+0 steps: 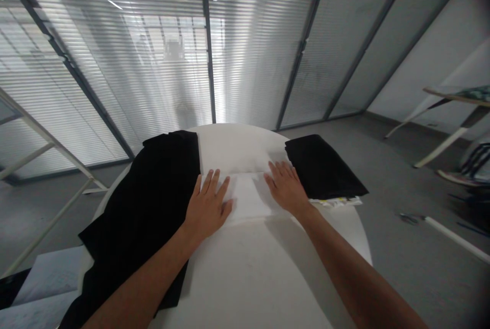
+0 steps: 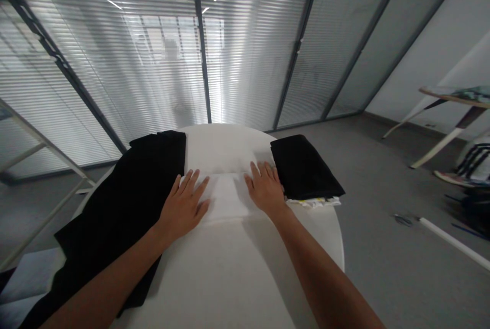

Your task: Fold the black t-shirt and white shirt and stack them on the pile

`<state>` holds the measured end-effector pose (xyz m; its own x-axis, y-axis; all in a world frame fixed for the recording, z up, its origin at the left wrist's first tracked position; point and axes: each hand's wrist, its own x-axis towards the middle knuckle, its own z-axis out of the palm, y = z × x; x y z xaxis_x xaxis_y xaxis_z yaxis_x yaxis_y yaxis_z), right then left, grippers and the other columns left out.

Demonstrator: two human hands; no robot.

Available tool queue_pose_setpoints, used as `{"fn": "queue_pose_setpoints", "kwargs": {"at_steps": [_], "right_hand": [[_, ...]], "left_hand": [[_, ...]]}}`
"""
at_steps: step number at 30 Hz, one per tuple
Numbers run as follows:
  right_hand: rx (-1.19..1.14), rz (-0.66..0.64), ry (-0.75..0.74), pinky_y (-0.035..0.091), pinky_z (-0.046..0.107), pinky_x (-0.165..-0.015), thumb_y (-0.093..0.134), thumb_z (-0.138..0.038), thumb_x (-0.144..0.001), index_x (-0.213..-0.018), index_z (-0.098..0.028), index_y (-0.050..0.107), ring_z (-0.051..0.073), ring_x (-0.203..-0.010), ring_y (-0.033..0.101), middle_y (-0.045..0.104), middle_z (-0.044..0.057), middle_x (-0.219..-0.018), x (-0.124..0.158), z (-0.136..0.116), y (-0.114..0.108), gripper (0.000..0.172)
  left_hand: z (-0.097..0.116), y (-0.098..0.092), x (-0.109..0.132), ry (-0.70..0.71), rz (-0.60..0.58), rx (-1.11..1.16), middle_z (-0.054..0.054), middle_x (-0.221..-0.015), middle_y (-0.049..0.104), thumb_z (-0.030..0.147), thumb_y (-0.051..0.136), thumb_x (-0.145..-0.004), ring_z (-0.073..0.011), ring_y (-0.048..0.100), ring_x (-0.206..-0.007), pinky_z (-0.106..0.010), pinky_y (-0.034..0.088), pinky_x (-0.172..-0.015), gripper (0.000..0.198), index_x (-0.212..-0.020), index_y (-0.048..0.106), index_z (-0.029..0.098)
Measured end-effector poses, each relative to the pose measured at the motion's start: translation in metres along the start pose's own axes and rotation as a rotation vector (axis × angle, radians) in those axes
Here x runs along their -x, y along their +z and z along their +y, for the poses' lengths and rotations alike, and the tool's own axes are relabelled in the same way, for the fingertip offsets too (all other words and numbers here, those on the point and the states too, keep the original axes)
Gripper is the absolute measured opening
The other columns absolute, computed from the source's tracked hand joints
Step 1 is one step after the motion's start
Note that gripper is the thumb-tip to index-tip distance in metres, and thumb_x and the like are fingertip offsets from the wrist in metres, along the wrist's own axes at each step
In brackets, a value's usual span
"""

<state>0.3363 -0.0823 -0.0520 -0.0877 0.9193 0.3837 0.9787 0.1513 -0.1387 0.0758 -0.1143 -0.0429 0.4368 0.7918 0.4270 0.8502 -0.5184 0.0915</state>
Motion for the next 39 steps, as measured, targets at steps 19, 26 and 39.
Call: {"fn": "queue_pose_setpoints", "kwargs": {"at_steps": [19, 26, 39], "right_hand": [[0.017, -0.400, -0.127, 0.044, 0.046, -0.088, 0.035, -0.056, -0.093, -0.119, -0.020, 0.060, 0.033, -0.106, 0.059, 0.064, 0.017, -0.113, -0.004, -0.021, -0.041, 0.051], [-0.221, -0.509, -0.267, 0.038, 0.039, -0.103, 0.030, -0.052, -0.096, -0.128, -0.013, 0.057, 0.027, -0.118, 0.055, 0.060, 0.016, -0.128, -0.045, -0.040, -0.008, 0.057], [-0.963, -0.941, 0.080, 0.053, 0.030, -0.069, 0.076, -0.046, -0.064, -0.088, -0.019, 0.073, 0.021, -0.079, 0.067, 0.073, 0.005, -0.092, -0.032, -0.022, -0.061, 0.036]], "left_hand": [[-0.020, -0.007, 0.003, 0.193, -0.251, 0.086, -0.007, -0.153, 0.033, 0.077, 0.038, -0.080, -0.0275, 0.026, -0.143, -0.050, 0.018, -0.116, 0.081, -0.147, 0.033, 0.031], [-0.022, -0.006, 0.005, 0.184, -0.239, 0.133, -0.008, -0.154, 0.032, 0.076, 0.045, -0.077, -0.0288, 0.026, -0.142, -0.049, 0.022, -0.115, 0.083, -0.146, 0.035, 0.030], [-0.073, -0.003, 0.000, -0.157, 0.014, 0.079, -0.011, -0.127, 0.056, 0.041, 0.035, -0.096, -0.0264, 0.047, -0.121, -0.047, 0.032, -0.105, 0.042, -0.126, 0.058, 0.024]]}}
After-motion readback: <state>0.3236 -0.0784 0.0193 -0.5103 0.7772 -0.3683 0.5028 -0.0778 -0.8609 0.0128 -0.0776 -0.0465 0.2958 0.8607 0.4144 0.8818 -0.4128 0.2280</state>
